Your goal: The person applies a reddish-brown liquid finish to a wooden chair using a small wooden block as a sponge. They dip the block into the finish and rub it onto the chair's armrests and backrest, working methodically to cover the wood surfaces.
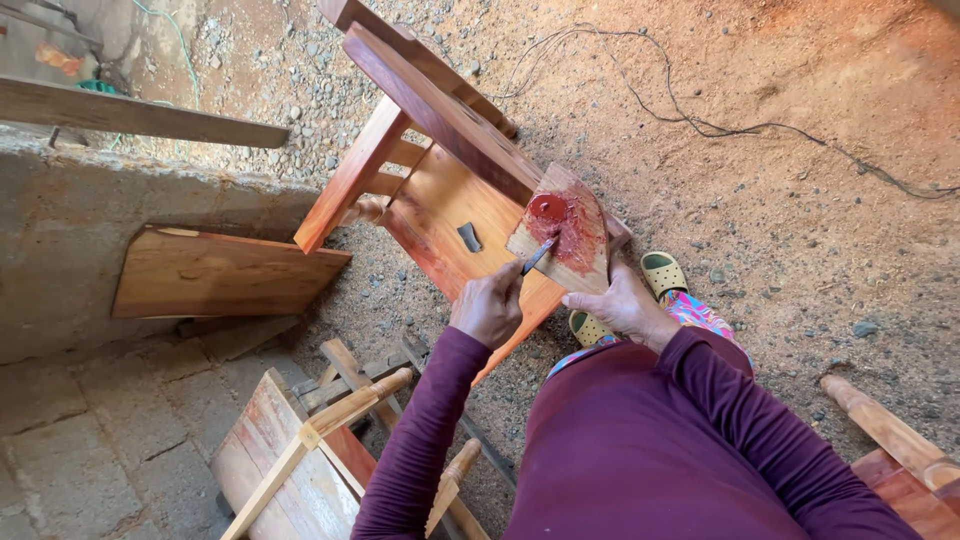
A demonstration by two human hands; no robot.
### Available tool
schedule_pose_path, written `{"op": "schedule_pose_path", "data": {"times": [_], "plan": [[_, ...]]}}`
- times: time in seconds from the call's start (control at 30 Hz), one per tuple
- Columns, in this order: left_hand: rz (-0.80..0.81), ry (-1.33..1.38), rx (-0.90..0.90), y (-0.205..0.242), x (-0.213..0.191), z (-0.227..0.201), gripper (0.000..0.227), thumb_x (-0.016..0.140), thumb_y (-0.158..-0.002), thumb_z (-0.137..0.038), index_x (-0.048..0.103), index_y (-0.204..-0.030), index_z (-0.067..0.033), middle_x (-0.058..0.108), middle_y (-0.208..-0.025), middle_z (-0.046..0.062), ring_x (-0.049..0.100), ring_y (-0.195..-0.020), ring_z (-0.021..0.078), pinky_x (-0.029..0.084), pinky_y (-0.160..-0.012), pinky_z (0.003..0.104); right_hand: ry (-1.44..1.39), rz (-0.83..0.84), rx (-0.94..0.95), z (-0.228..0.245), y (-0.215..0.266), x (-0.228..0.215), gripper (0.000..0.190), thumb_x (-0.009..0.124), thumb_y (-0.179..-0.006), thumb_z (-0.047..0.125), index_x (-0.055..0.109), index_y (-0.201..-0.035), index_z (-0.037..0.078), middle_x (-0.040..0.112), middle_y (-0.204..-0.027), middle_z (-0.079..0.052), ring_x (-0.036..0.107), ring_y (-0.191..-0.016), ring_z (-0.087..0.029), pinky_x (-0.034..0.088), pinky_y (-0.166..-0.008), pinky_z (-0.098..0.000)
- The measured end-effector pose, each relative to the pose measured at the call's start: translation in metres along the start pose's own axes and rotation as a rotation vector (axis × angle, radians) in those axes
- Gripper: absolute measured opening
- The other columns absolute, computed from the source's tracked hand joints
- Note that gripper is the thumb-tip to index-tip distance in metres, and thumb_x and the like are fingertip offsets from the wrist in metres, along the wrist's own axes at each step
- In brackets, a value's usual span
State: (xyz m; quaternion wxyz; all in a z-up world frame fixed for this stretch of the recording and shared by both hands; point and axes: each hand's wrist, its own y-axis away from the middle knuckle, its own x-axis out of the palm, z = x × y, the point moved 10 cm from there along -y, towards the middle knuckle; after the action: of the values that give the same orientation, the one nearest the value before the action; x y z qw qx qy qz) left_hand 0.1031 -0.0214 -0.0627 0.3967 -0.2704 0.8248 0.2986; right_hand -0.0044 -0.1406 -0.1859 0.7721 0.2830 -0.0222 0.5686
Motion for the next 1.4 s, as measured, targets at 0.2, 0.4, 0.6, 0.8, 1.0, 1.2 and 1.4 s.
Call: {"op": "schedule_pose_path", "data": {"times": [0.2, 0.4, 0.6, 0.8, 1.0, 1.2, 1.4], "plan": [[0.100, 0.056, -0.066, -0.008, -0.001, 0.009, 0.025, 0.058, -0.093, -0.016, 0.070, -0.114, -0.0080, 0.067, -0.075, 0.023, 0.070, -0.073, 0.0398, 0.054, -0.065, 0.048, -0.045, -0.008, 0.023, -0.014, -0.003, -0.001, 0.083, 0.080, -0.075, 0.001, 0.040, -0.149, 0.001, 0.062, -0.137, -0.011, 0.063, -0.122, -0.020, 0.050, -0.107, -0.0343], [0.132, -0.212, -0.052, -0.005, -0.011, 0.003, 0.021, 0.059, -0.096, -0.021, 0.074, -0.108, -0.0123, 0.070, -0.079, 0.018, 0.069, -0.078, 0.0401, 0.052, -0.066, 0.053, -0.048, 0.012, 0.046, -0.010, -0.004, 0.000, 0.081, 0.079, -0.076, 0.002, 0.041, -0.148, 0.001, 0.062, -0.136, -0.011, 0.063, -0.121, -0.020, 0.051, -0.105, -0.0357], [-0.196, -0.241, 0.096, 0.017, -0.039, -0.040, 0.045, 0.061, -0.088, -0.017, 0.065, -0.132, -0.0127, 0.066, -0.080, 0.014, 0.067, -0.067, 0.0353, 0.052, -0.058, 0.049, 0.060, -0.002, 0.023, 0.005, -0.003, -0.006, 0.090, 0.085, -0.073, 0.010, 0.038, -0.149, 0.002, 0.061, -0.138, -0.011, 0.062, -0.122, -0.019, 0.049, -0.107, -0.0349], [-0.342, -0.016, 0.124, 0.035, -0.048, -0.018, 0.042, 0.065, -0.091, -0.008, 0.067, -0.134, -0.0112, 0.065, -0.081, 0.011, 0.068, -0.067, 0.0275, 0.053, -0.060, 0.039, 0.350, -0.087, 0.113, 0.020, 0.006, -0.038, 0.101, 0.093, -0.071, 0.021, 0.037, -0.154, 0.004, 0.066, -0.125, -0.020, 0.067, -0.106, -0.035, 0.052, -0.093, -0.0494], [-0.324, 0.437, -0.071, 0.030, -0.024, 0.054, 0.028, 0.067, -0.100, -0.025, 0.075, -0.119, -0.0051, 0.075, -0.078, 0.004, 0.070, -0.071, 0.0063, 0.056, -0.066, 0.027, 0.875, 0.040, 0.047, 0.060, -0.006, -0.067, 0.089, 0.086, -0.069, 0.047, 0.053, -0.141, 0.007, 0.075, -0.118, -0.014, 0.074, -0.103, -0.024, 0.056, -0.092, -0.0368], [-0.219, 0.719, -0.092, 0.010, 0.038, 0.118, 0.031, 0.068, -0.102, -0.026, 0.078, -0.112, 0.0019, 0.066, -0.075, 0.001, 0.058, -0.068, 0.0069, 0.048, -0.060, 0.025, 1.226, -0.020, 0.033, 0.082, -0.017, -0.071, 0.108, 0.085, -0.063, 0.040, 0.034, -0.153, 0.007, 0.066, -0.126, -0.025, 0.068, -0.110, -0.041, 0.054, -0.094, -0.0475], [-0.022, 1.053, -0.127, -0.013, 0.082, 0.114, 0.026, 0.063, -0.098, -0.028, 0.067, -0.096, -0.0026, 0.060, -0.069, -0.003, 0.056, -0.060, 0.0085, 0.048, -0.056, 0.027, 1.375, -0.142, -0.037, 0.109, -0.020, -0.043, 0.120, 0.087, -0.056, 0.038, 0.024, -0.151, 0.000, 0.067, -0.109, -0.031, 0.071, -0.093, -0.047, 0.059, -0.086, -0.0509]]}}
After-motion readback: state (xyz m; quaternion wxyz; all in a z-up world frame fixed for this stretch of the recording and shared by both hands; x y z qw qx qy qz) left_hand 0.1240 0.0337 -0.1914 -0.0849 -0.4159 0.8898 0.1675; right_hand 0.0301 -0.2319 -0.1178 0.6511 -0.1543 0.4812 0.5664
